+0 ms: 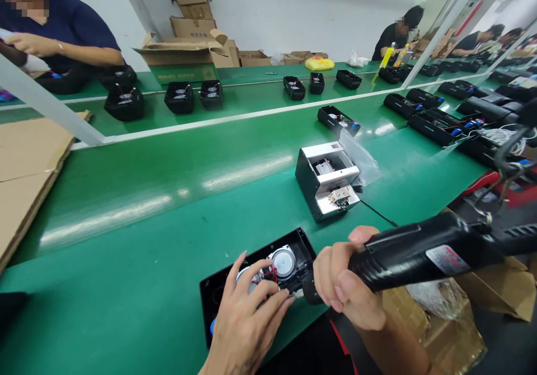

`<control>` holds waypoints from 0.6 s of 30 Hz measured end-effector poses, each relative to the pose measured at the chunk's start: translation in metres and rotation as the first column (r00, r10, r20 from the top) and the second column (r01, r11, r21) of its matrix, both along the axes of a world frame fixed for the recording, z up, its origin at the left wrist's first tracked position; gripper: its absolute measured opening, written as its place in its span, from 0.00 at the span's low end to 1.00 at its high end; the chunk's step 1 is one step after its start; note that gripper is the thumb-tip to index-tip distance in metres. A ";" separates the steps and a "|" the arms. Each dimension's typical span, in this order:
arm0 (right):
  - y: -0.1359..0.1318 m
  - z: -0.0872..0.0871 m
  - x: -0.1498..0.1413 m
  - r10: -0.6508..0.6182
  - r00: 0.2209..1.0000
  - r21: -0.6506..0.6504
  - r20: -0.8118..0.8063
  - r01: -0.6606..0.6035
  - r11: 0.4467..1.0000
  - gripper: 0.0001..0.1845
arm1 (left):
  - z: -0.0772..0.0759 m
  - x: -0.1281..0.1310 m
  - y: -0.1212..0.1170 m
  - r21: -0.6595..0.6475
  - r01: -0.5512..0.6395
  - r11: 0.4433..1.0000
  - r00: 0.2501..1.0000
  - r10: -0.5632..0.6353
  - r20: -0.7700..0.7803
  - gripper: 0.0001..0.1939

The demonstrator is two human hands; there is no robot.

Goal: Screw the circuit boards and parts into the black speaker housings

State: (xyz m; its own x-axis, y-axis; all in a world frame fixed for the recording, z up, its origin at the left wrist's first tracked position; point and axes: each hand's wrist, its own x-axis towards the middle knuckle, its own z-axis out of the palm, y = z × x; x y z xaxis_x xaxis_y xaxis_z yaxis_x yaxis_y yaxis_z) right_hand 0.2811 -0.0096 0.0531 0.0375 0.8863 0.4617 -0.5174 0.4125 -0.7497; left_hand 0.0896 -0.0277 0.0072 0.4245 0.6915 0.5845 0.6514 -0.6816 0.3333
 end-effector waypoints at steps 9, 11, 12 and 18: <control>-0.007 0.000 0.003 0.014 0.988 0.060 0.153 -0.024 0.998 0.20 | 0.005 0.004 -0.004 0.000 -0.124 0.992 0.992 0.124 -0.024 0.06; -0.004 -0.004 0.005 -0.017 0.979 0.058 0.203 0.006 0.998 0.21 | -0.001 0.003 -0.007 0.003 -0.164 0.987 0.982 0.163 -0.098 0.09; -0.002 -0.006 0.005 -0.035 0.976 0.054 0.217 0.024 0.998 0.21 | -0.004 0.001 -0.008 0.001 -0.163 0.987 0.977 0.161 -0.142 0.12; 0.009 -0.016 -0.003 -0.078 0.978 0.027 0.194 0.074 0.997 0.18 | -0.019 -0.006 -0.009 -0.037 -0.098 0.994 0.960 0.085 -0.266 0.04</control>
